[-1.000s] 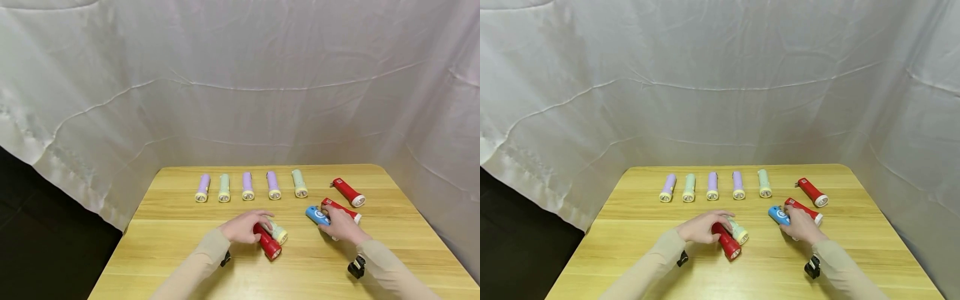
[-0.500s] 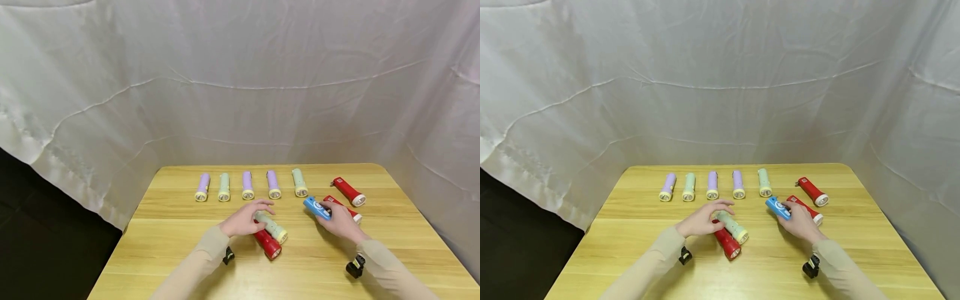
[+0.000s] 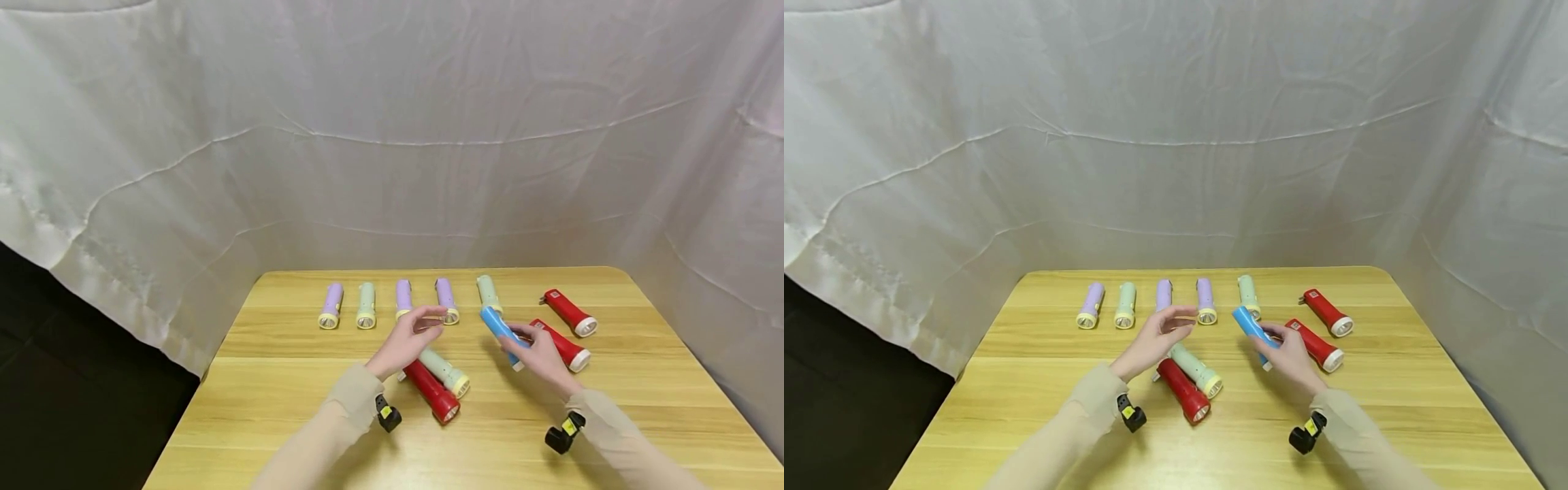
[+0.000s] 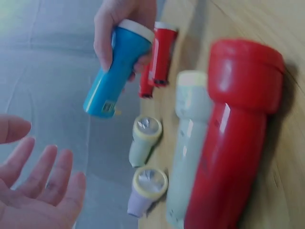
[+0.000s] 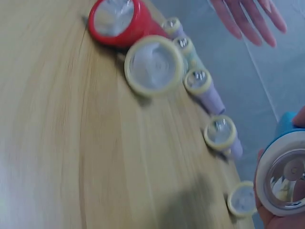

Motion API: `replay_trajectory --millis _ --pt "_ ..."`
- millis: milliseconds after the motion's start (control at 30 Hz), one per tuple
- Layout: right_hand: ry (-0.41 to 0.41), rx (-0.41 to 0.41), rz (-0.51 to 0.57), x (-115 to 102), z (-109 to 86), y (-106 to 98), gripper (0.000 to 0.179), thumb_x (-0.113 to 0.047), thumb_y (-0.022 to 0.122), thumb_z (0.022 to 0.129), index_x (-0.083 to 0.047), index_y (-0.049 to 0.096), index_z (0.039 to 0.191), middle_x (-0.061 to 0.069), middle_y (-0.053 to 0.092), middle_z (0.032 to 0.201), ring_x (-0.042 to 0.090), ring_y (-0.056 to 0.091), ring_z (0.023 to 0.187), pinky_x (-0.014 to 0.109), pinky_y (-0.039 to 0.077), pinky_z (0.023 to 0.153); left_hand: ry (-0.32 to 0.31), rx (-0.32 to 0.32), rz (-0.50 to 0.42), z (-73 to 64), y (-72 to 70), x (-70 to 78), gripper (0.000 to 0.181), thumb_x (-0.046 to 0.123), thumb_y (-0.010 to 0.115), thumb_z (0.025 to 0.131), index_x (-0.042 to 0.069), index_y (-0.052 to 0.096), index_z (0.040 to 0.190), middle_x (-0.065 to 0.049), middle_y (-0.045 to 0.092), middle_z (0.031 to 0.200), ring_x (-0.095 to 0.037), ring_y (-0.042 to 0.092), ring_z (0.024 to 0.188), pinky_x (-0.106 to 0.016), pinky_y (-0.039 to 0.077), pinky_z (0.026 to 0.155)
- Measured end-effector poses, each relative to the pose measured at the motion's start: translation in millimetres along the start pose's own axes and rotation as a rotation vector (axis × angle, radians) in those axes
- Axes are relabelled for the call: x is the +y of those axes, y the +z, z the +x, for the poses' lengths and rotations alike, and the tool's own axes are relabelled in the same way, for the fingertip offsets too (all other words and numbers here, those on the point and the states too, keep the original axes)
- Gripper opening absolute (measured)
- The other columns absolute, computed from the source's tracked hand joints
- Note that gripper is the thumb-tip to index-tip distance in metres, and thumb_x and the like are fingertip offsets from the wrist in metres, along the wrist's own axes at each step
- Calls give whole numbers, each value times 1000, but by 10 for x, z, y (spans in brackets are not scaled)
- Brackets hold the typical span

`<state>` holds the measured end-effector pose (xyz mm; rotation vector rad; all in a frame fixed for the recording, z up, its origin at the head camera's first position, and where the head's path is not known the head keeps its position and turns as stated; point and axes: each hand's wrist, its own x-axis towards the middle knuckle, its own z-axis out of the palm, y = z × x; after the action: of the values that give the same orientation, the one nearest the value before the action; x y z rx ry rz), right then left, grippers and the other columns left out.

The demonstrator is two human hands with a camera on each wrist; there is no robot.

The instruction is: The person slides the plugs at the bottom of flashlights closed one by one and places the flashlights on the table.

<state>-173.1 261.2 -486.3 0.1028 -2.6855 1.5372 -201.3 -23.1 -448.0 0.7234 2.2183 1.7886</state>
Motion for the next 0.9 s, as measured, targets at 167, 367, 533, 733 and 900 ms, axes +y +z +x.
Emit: replay_trajectory --millis 167,367,533,733,900 --pt "13 -3 58 -120 5 99 46 -29 67 98 5 63 128 25 73 108 5 67 84 18 55 75 -60 41 -140 32 43 55 37 16 55 104 4 55 139 -22 58 141 -35 59 129 -38 50 110" --pt "-57 90 -76 -246 -20 201 43 -32 71 94 2 69 120 20 72 106 13 62 83 20 53 70 -167 51 -340 60 68 96 44 21 51 106 -2 50 143 -25 56 143 -39 53 136 -40 47 114" --pt "-205 133 -129 -280 -53 294 41 -24 75 91 2 67 121 20 73 104 13 63 80 21 53 66 -231 33 -393 44 86 108 45 25 48 107 -3 50 142 -22 58 143 -37 52 138 -41 43 117" --pt "-448 150 -185 -284 -97 395 37 -12 80 84 -1 68 118 13 75 102 10 65 83 23 55 69 -264 11 -454 35 139 94 43 26 45 108 -7 56 135 -21 62 137 -29 61 127 -41 43 117" --pt "-550 172 -231 -278 -117 435 41 -9 82 81 -3 67 119 11 74 104 11 65 87 26 57 71 -283 -1 -501 23 166 75 45 29 45 108 -8 58 132 -16 67 127 -13 66 109 -40 45 116"
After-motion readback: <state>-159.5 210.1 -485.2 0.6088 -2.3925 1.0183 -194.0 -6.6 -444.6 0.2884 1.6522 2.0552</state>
